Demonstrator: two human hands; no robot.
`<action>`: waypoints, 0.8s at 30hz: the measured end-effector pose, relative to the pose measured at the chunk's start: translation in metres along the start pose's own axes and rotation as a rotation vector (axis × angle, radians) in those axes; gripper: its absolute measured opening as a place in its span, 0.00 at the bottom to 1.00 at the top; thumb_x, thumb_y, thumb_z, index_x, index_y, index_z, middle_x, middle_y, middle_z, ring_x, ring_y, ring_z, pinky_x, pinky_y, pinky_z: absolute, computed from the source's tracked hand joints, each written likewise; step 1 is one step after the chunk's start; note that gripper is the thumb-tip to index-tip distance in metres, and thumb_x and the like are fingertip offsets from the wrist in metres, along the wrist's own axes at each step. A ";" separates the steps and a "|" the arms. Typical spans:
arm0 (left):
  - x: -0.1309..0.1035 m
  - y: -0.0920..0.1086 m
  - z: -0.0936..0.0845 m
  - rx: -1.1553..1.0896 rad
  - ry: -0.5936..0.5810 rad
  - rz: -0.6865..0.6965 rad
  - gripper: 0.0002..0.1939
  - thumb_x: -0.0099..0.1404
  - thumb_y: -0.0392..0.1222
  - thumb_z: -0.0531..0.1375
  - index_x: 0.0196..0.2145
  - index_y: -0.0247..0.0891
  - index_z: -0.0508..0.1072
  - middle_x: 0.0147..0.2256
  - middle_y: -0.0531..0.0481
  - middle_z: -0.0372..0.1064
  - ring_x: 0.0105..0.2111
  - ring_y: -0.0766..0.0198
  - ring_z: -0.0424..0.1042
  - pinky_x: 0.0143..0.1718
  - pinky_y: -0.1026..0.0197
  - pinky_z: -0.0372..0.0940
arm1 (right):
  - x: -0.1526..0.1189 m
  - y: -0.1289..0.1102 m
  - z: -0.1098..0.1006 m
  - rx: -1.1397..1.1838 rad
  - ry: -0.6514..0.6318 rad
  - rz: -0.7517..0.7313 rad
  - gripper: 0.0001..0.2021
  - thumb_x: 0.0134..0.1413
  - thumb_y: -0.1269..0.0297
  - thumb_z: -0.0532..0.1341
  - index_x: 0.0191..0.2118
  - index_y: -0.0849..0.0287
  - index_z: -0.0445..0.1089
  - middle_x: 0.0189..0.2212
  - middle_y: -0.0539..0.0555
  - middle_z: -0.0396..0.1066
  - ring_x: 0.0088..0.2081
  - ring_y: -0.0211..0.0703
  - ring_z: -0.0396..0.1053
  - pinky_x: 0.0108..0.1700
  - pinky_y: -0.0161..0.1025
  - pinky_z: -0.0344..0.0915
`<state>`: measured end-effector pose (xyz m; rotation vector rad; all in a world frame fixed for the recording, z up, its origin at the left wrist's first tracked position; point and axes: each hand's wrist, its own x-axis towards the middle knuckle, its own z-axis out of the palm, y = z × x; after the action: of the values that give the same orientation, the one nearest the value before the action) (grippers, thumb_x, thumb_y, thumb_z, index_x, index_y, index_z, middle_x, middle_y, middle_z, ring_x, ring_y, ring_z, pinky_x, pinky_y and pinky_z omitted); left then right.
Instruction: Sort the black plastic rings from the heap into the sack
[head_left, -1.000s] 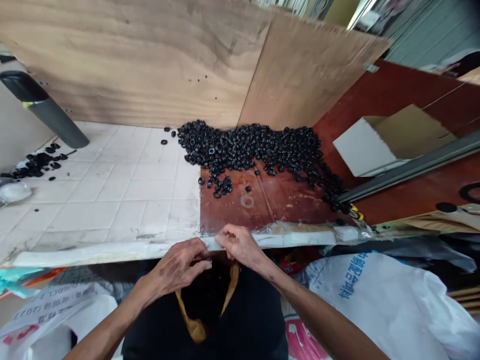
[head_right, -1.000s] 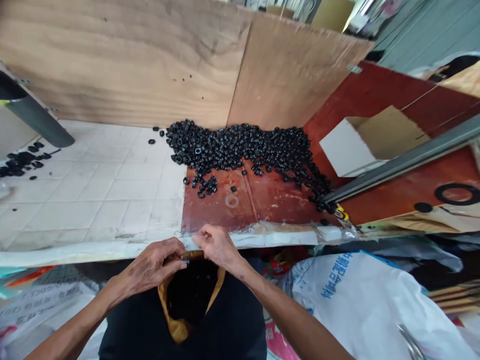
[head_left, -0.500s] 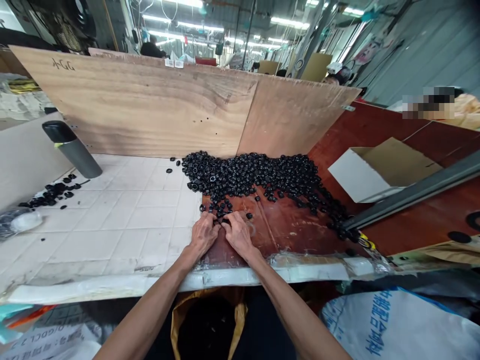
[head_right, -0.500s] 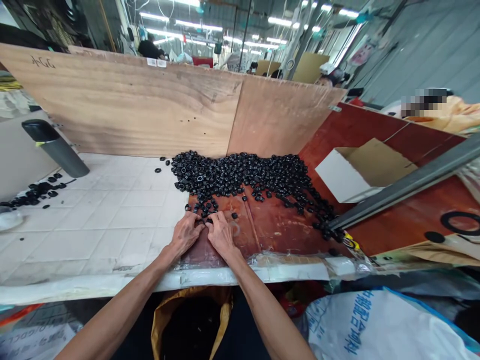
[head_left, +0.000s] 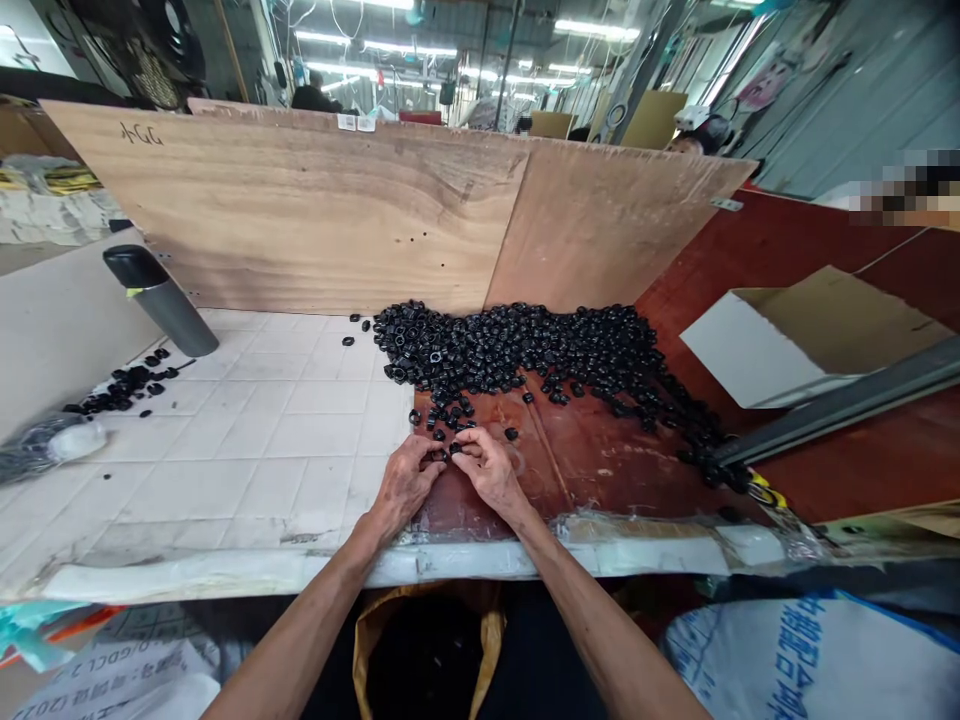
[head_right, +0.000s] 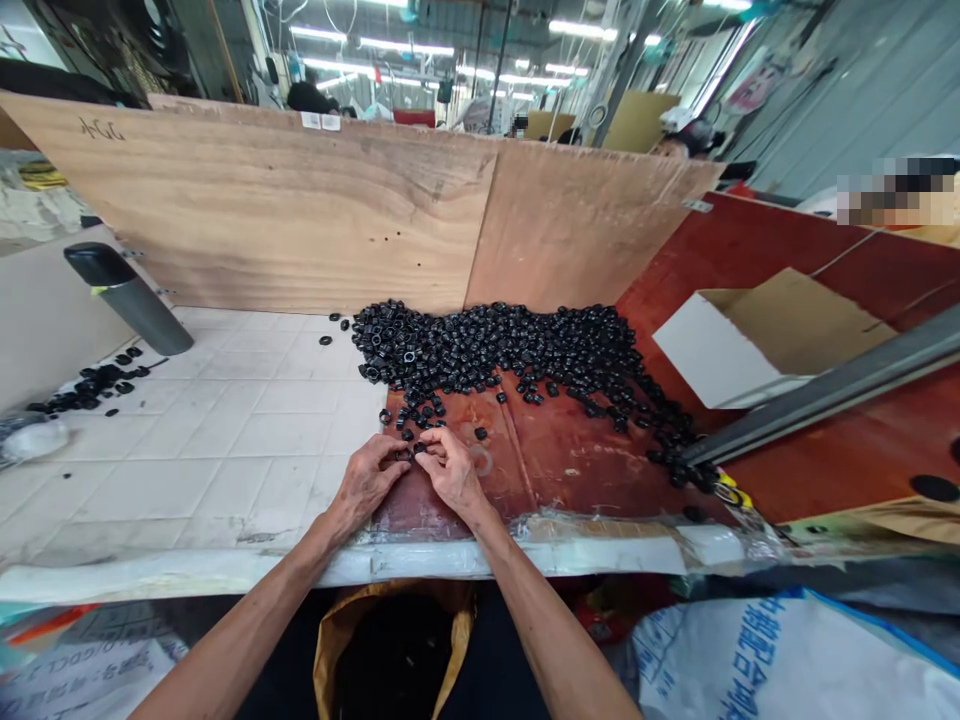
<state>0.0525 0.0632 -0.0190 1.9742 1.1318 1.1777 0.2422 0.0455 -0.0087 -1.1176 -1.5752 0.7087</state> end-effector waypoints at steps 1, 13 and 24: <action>0.000 0.001 0.000 -0.014 -0.004 0.009 0.15 0.62 0.31 0.65 0.46 0.41 0.78 0.41 0.47 0.74 0.40 0.59 0.76 0.44 0.54 0.74 | 0.000 0.000 0.000 0.007 0.002 -0.003 0.10 0.58 0.69 0.63 0.45 0.56 0.76 0.42 0.55 0.74 0.40 0.44 0.74 0.42 0.38 0.73; 0.001 0.016 0.003 -0.405 0.056 -0.292 0.17 0.57 0.41 0.71 0.43 0.39 0.74 0.37 0.50 0.78 0.34 0.62 0.79 0.41 0.57 0.75 | 0.002 -0.012 0.001 0.055 -0.023 -0.084 0.10 0.58 0.71 0.62 0.44 0.57 0.78 0.41 0.55 0.75 0.44 0.45 0.74 0.45 0.39 0.72; 0.002 0.017 -0.004 -0.341 0.072 -0.034 0.08 0.65 0.42 0.67 0.42 0.42 0.82 0.44 0.45 0.78 0.46 0.56 0.78 0.54 0.50 0.72 | 0.002 -0.015 0.003 0.096 0.031 0.046 0.07 0.56 0.63 0.66 0.41 0.57 0.76 0.37 0.55 0.78 0.37 0.45 0.76 0.39 0.38 0.74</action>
<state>0.0557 0.0572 -0.0022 1.6599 0.9237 1.3340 0.2347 0.0415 0.0039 -1.0918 -1.4776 0.7860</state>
